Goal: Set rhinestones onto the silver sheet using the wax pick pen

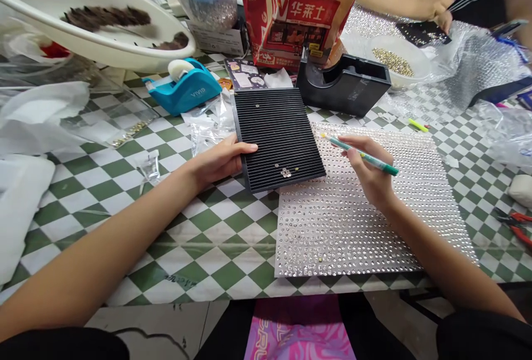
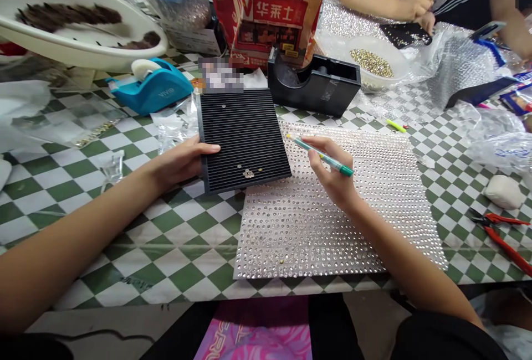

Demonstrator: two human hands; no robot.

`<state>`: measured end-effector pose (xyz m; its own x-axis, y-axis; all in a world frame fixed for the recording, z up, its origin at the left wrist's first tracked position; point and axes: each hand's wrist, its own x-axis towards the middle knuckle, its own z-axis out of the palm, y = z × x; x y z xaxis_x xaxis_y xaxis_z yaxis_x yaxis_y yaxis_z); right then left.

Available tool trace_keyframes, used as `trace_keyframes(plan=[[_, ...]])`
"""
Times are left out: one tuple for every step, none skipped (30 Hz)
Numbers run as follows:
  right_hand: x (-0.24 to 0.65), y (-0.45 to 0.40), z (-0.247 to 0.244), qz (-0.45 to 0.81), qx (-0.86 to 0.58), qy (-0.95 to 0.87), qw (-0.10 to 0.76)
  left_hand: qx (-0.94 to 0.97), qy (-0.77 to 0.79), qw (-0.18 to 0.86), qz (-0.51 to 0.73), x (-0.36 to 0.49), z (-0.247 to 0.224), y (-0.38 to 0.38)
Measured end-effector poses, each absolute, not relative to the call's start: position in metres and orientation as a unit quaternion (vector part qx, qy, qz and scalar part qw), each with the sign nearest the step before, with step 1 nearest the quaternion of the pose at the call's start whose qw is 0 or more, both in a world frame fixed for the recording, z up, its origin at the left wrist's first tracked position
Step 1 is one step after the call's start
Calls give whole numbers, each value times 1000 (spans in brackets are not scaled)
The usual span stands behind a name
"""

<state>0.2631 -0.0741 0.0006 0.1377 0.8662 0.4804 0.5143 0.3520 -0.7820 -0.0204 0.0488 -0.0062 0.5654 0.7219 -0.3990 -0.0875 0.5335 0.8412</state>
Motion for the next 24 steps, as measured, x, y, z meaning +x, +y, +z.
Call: trace_keyframes(plan=[[259, -78, 4, 182, -528, -644, 523, 409, 380, 787, 261, -19, -7, 48], [254, -83, 6, 196, -512, -658, 516, 410, 374, 789, 263, -19, -8, 47], [250, -87, 9, 205, -498, -676, 503, 412, 371, 789, 264, -18, -9, 46], [246, -90, 10, 208, -486, -694, 489, 414, 373, 788, 263, -18, -10, 45], [243, -92, 11, 207, -475, -711, 475, 416, 377, 785, 263, -17, -11, 45], [241, -94, 12, 204, -467, -723, 466, 417, 383, 782, 261, -17, -11, 44], [240, -95, 11, 202, -461, -732, 459, 417, 387, 781, 259, -17, -11, 44], [239, -95, 11, 202, -457, -737, 455, 417, 388, 780, 258, -17, -11, 44], [239, -94, 10, 204, -455, -740, 452, 417, 388, 781, 257, -17, -11, 45], [239, -94, 9, 207, -454, -741, 450, 417, 388, 781, 255, -17, -10, 45], [239, -93, 8, 209, -453, -743, 446, 418, 387, 782, 254, -17, -9, 45], [239, -93, 7, 210, -451, -745, 444, 418, 388, 782, 252, -17, -9, 44], [239, -92, 7, 210, -448, -748, 442, 419, 388, 782, 250, -17, -8, 44], [238, -92, 6, 208, -443, -753, 441, 419, 388, 782, 250, -17, -8, 44], [238, -92, 6, 205, -437, -757, 440, 420, 388, 781, 251, -17, -8, 44], [237, -91, 5, 202, -433, -761, 440, 422, 386, 781, 253, -17, -8, 44], [237, -91, 5, 198, -430, -763, 441, 423, 384, 780, 254, -17, -9, 44], [236, -91, 5, 196, -429, -763, 443, 425, 382, 780, 256, -17, -9, 44], [236, -91, 5, 195, -428, -762, 444, 426, 381, 780, 256, -17, -10, 44], [235, -91, 5, 196, -427, -761, 447, 426, 380, 781, 256, -17, -11, 44], [236, -92, 6, 198, -427, -759, 450, 424, 379, 782, 256, -17, -11, 44], [236, -92, 7, 201, -429, -755, 453, 422, 379, 783, 256, -16, -11, 44], [237, -93, 8, 202, -434, -749, 458, 420, 379, 784, 256, -16, -11, 44], [239, -93, 9, 199, -442, -742, 463, 419, 379, 785, 255, -16, -11, 44]])
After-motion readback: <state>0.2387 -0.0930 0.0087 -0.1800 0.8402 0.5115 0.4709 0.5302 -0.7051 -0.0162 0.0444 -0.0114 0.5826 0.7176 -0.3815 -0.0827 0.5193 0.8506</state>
